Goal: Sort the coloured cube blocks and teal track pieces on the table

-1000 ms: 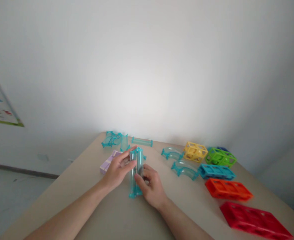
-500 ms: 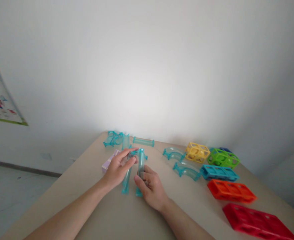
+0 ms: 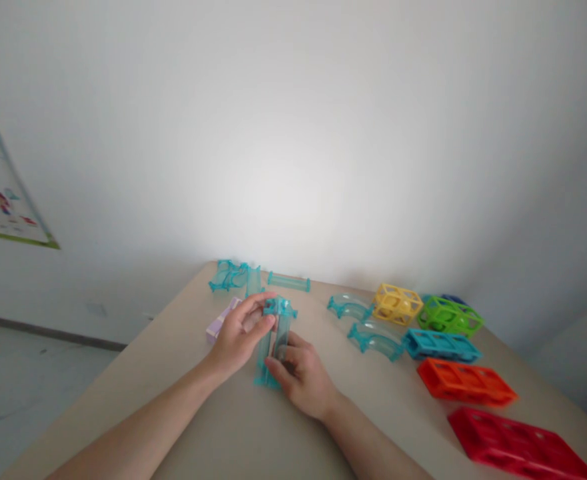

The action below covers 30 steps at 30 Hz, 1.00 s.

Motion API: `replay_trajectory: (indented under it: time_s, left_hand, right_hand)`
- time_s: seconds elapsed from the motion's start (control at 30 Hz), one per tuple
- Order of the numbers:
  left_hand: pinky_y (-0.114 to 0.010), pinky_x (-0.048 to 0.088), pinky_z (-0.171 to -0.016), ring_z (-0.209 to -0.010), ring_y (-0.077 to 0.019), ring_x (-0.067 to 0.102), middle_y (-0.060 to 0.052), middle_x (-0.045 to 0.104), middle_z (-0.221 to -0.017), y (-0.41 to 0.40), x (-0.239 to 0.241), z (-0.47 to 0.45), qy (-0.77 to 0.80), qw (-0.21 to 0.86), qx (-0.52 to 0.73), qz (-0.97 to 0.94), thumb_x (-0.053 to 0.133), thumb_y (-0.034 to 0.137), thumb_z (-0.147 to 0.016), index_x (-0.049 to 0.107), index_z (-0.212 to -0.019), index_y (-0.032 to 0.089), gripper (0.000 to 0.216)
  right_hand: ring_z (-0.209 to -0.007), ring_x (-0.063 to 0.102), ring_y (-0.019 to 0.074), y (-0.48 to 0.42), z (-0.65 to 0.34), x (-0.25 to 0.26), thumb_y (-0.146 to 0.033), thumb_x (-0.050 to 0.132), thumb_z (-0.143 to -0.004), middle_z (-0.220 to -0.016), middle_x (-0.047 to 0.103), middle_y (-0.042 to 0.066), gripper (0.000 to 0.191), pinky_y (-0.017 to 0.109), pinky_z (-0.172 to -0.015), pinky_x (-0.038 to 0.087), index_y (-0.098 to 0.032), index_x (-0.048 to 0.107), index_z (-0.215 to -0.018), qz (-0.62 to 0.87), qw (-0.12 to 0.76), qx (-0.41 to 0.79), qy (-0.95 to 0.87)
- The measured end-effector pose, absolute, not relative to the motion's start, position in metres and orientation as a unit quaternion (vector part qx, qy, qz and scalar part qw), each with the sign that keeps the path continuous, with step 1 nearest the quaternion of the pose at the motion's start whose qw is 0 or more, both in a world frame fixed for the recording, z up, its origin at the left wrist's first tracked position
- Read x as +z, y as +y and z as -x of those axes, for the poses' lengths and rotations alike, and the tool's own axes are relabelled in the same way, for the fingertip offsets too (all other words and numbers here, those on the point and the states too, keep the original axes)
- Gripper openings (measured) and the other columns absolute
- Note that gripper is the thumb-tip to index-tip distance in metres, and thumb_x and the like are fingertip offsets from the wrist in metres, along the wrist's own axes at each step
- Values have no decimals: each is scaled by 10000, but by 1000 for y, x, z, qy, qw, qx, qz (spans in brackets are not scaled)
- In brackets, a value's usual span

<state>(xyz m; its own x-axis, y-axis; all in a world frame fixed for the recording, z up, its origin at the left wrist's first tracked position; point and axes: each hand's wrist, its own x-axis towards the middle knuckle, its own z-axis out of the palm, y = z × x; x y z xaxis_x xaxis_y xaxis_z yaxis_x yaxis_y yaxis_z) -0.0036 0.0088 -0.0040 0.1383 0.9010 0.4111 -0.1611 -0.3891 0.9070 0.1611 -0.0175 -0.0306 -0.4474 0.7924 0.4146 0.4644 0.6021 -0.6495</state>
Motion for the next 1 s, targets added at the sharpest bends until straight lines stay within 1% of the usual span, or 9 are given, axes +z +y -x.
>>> replay_trajectory:
  time_s: [0.13, 0.27, 0.4, 0.43, 0.57, 0.67, 0.73, 0.87, 1.0]
  left_hand:
    - [-274, 516, -806, -935, -190, 635, -89, 676, -1030, 9, -4, 7, 278, 495, 575, -590, 757, 282, -712, 588, -1176, 156, 509]
    - [-294, 512, -805, -904, -196, 634, -83, 694, -974, 11, -5, 8, 284, 501, 572, -584, 765, 275, -693, 641, -1078, 148, 424]
    - [-318, 501, -803, -866, -190, 636, -87, 697, -964, 15, -3, 6, 271, 562, 593, -509, 739, 287, -720, 653, -1042, 151, 360]
    - [-321, 496, -805, -861, -188, 636, -90, 694, -965, 15, -3, 6, 267, 577, 592, -496, 743, 281, -716, 653, -1033, 148, 355]
    - [-343, 475, -867, -970, -212, 616, -96, 671, -1038, 16, -8, 7, 259, 625, 522, -519, 755, 216, -705, 645, -1061, 157, 378]
    - [-378, 445, -942, -1064, -238, 587, -93, 657, -1093, 13, -14, 4, 247, 656, 423, -573, 740, 161, -699, 645, -1105, 177, 417]
    - [-390, 417, -987, -1080, -245, 582, -84, 666, -1075, 11, -18, 1, 244, 656, 379, -606, 732, 134, -686, 668, -1078, 179, 400]
    - [-405, 443, -960, -1061, -257, 593, -83, 676, -1037, 10, -21, -2, 289, 667, 349, -592, 694, 157, -713, 689, -1035, 178, 323]
    - [-397, 508, -848, -1107, -279, 562, -109, 643, -1112, 12, -22, 1, 336, 696, 343, -534, 680, 203, -732, 673, -1066, 188, 335]
  right_hand:
    - [-776, 528, 152, -17, -164, -31, -268, 554, -872, -843, 534, 47, 265, 276, -704, 429, -183, 517, -624, 387, 351, 187, -832]
    - [-772, 530, 162, -17, -163, -28, -215, 551, -838, -810, 540, 45, 247, 289, -712, 425, -188, 493, -599, 409, 359, 141, -827]
    - [-851, 532, 196, -19, -164, -21, -131, 533, -755, -824, 559, 42, 80, 339, -818, 408, -194, 509, -712, 463, 389, 68, -794]
    - [-889, 528, 207, -20, -165, -19, -106, 515, -729, -854, 568, 49, 102, 355, -850, 400, -191, 525, -785, 474, 398, 49, -784]
    - [-1038, 493, 236, -27, -169, -8, -51, 461, -583, -1058, 580, 86, 539, 407, -983, 331, -159, 500, -1110, 474, 403, 7, -783]
    - [-1061, 486, 246, -35, -167, -2, -86, 476, -582, -1160, 561, 101, 745, 398, -968, 342, -156, 393, -1319, 466, 359, 16, -809]
    - [-1041, 496, 261, -39, -163, -1, -113, 489, -606, -1157, 568, 110, 785, 402, -919, 364, -175, 351, -1377, 479, 306, 21, -822]
    - [-955, 533, 295, -40, -156, -4, -134, 520, -641, -1016, 617, 136, 662, 446, -860, 364, -165, 457, -1299, 559, 196, -9, -806]
    - [-928, 549, 320, -37, -165, -5, -158, 571, -623, -930, 629, 164, 404, 507, -908, 322, -120, 599, -1025, 620, 112, -40, -776]
